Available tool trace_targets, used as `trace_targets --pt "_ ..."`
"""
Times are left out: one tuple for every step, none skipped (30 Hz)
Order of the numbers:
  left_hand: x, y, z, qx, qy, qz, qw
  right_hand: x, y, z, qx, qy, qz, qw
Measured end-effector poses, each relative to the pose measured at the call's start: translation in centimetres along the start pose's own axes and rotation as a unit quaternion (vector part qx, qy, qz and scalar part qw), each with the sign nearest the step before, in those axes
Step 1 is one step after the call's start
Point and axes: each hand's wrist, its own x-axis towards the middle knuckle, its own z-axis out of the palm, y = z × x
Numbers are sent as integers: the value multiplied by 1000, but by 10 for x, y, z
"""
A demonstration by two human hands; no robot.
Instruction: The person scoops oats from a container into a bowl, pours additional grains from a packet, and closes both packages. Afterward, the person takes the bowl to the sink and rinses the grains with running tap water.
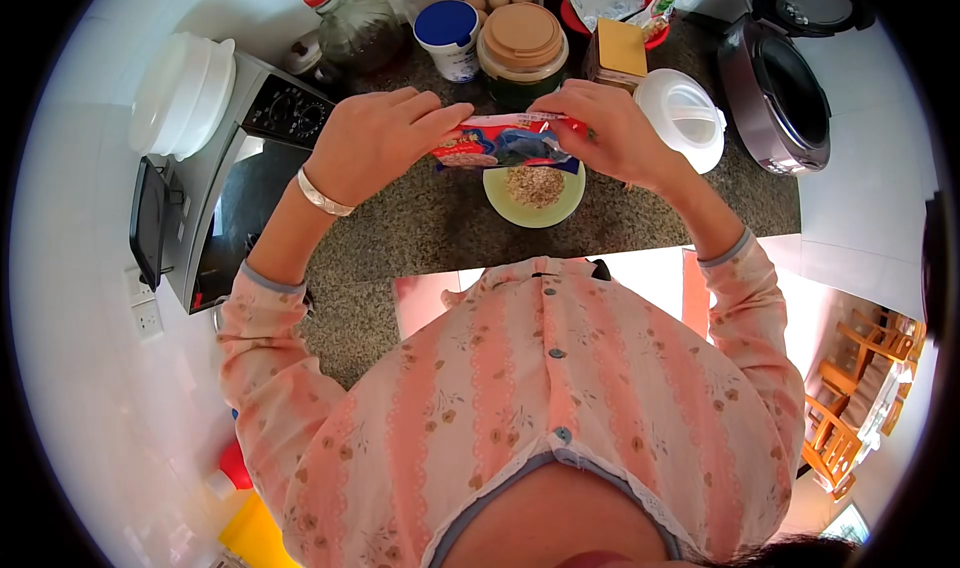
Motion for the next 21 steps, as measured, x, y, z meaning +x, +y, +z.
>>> trace_targets --pt "-1 1 -2 0 0 0 1000 0 -1 0 14 9 -11 1000" --pt "-2 2 -4 -16 1 -13 1000 0 -4 -2 14 8 -11 1000" --pt "-3 2 -5 -33 3 -26 999 1 -7 -4 45 15 22 999" --pt "-5 2 -4 -33 3 -27 999 0 -9 -5 75 23 55 995" --pt "-7 1 -2 -62 10 -40 997 -1 -9 -3 75 22 55 995" --pt "-9 1 1 -91 17 -54 994 -4 -8 0 103 33 27 994" --pt "-10 1 5 -91 17 -55 994 -6 -6 4 131 44 -1 990" --pt "-11 2 10 -98 45 -48 993 -11 -3 9 131 44 -1 990" --pt "-11 4 15 -105 74 -41 991 -16 1 13 152 49 7 987" --pt "-13 5 22 -105 74 -42 991 -21 4 17 173 53 15 983" --pt "-16 6 28 -52 75 -22 996 -24 5 21 173 51 15 984" --pt "-17 8 32 2 74 -2 997 -27 6 25 189 64 22 980" --pt "-17 10 34 2 74 -4 997 -28 6 27 206 78 28 975" --pt "-15 13 35 23 74 -15 997 -27 5 27 207 77 28 975" --pt "-14 14 36 44 74 -25 996 -25 3 25 186 78 41 979" --pt "-14 13 37 43 74 -25 996 -22 1 24 165 79 54 982" --pt "-13 10 38 38 59 -43 997 -19 -1 23 165 79 55 982" --pt "-11 9 37 34 45 -61 997 -15 -3 23 158 89 52 982" --pt "-9 9 34 33 45 -60 997 -12 -3 23 152 98 50 982" --pt "-7 10 27 -11 49 -76 996 -10 -3 24 151 99 51 982" --pt "-4 10 23 -33 50 -84 995 -9 -2 25 144 110 40 983"
